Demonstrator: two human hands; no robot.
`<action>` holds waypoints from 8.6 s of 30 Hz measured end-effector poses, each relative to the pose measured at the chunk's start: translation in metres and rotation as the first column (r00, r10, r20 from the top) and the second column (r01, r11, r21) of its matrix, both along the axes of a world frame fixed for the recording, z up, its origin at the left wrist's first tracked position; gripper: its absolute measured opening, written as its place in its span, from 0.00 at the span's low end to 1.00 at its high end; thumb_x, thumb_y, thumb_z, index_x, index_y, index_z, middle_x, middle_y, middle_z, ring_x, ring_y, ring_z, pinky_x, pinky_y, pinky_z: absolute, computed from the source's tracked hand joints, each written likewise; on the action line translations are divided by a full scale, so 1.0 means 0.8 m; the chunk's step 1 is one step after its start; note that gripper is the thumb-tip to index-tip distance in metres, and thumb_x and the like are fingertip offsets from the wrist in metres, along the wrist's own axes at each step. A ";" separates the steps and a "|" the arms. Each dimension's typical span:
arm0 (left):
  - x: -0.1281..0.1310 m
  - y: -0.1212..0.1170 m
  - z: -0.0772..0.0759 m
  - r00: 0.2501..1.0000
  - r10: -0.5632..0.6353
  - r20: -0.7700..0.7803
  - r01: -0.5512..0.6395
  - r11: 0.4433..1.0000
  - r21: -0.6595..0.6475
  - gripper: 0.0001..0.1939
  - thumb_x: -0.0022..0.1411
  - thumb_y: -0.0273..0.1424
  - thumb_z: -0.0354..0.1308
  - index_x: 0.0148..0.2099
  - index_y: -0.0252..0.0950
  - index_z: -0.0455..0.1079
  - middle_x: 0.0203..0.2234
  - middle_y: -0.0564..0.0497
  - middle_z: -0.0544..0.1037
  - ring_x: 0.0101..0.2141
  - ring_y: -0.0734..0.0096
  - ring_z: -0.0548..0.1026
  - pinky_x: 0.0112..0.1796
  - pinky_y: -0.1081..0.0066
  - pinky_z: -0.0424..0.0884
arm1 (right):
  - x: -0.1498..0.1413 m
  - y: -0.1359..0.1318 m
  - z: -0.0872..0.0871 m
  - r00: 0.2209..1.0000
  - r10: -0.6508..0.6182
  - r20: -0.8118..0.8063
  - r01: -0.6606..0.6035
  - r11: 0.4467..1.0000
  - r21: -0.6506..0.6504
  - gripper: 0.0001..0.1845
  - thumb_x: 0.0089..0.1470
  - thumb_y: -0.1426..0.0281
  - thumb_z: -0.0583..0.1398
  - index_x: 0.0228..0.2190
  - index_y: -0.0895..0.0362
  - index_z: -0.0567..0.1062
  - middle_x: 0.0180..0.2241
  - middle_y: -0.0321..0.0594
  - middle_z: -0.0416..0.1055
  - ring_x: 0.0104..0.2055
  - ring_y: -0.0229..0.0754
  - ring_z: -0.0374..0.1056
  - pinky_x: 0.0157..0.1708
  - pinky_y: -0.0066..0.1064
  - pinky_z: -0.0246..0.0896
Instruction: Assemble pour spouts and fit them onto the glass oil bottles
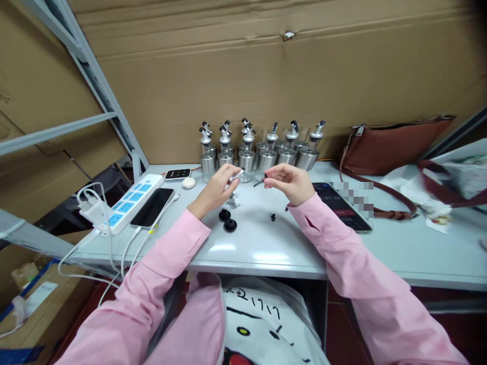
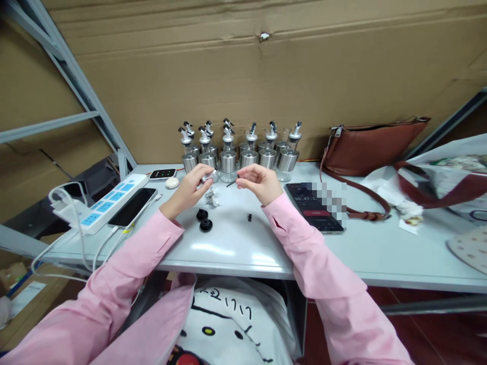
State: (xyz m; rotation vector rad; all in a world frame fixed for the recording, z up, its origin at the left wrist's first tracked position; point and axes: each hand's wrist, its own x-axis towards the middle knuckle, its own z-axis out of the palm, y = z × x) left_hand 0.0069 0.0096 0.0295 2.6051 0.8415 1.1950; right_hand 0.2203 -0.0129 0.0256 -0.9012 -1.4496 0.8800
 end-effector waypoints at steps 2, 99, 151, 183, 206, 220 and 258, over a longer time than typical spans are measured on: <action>0.002 -0.002 -0.002 1.000 -0.016 -0.014 0.016 1.000 -0.018 0.09 0.66 0.29 0.47 0.46 0.34 0.64 0.40 0.47 0.69 0.39 0.71 0.69 0.41 0.71 0.68 | -0.003 -0.001 -0.002 1.000 0.021 0.007 -0.021 1.000 0.007 0.22 0.31 0.57 0.70 0.27 0.57 0.73 0.22 0.36 0.72 0.24 0.38 0.70 0.30 0.37 0.69; 0.009 0.016 -0.007 0.819 0.299 0.490 0.192 0.662 -0.725 0.08 0.57 0.33 0.55 0.36 0.34 0.64 0.23 0.55 0.70 0.27 0.76 0.72 0.30 0.76 0.68 | -0.015 0.018 -0.038 0.933 0.079 -0.350 -0.244 0.856 -0.456 0.14 0.37 0.80 0.68 0.27 0.58 0.70 0.26 0.43 0.78 0.32 0.44 0.77 0.36 0.33 0.75; 0.028 -0.014 -0.017 0.863 -0.087 0.498 0.425 0.660 -0.620 0.21 0.47 0.28 0.65 0.44 0.34 0.64 0.26 0.52 0.77 0.27 0.73 0.76 0.30 0.75 0.70 | -0.021 -0.003 -0.014 0.997 0.002 -0.076 -0.005 1.000 -0.030 0.17 0.29 0.62 0.71 0.22 0.58 0.76 0.15 0.33 0.70 0.17 0.34 0.64 0.21 0.30 0.63; 0.039 -0.015 -0.022 0.712 0.160 0.683 0.347 0.766 -0.541 0.13 0.40 0.32 0.69 0.29 0.32 0.73 0.25 0.51 0.79 0.27 0.72 0.76 0.31 0.73 0.72 | -0.034 -0.004 -0.035 0.942 -0.169 0.291 0.039 0.914 0.403 0.21 0.45 0.59 0.65 0.41 0.55 0.74 0.33 0.41 0.70 0.31 0.39 0.67 0.32 0.36 0.69; 0.040 -0.016 -0.022 0.594 0.288 0.751 0.398 0.706 -0.586 0.18 0.36 0.35 0.71 0.29 0.31 0.71 0.21 0.53 0.77 0.23 0.76 0.73 0.27 0.73 0.72 | -0.038 -0.010 -0.035 0.935 -0.235 0.267 0.116 0.911 0.396 0.19 0.40 0.56 0.67 0.32 0.56 0.75 0.24 0.37 0.72 0.22 0.37 0.63 0.26 0.33 0.60; 0.047 -0.018 -0.025 0.633 0.257 0.730 0.365 0.732 -0.575 0.16 0.42 0.36 0.68 0.31 0.33 0.67 0.25 0.54 0.75 0.28 0.75 0.74 0.29 0.75 0.70 | -0.048 -0.014 -0.035 0.973 -0.130 0.191 0.085 0.971 0.224 0.25 0.38 0.61 0.67 0.37 0.55 0.66 0.30 0.37 0.69 0.31 0.40 0.70 0.30 0.33 0.70; 0.181 0.183 0.117 0.741 0.389 -0.547 -0.311 0.921 0.234 0.13 0.54 0.20 0.53 0.40 0.30 0.75 0.38 0.36 0.78 0.44 0.52 0.73 0.53 0.46 0.46 | 0.016 0.008 -0.005 0.847 -0.433 -0.308 0.508 0.830 0.230 0.17 0.41 0.58 0.65 0.32 0.55 0.73 0.31 0.40 0.70 0.34 0.43 0.71 0.33 0.36 0.68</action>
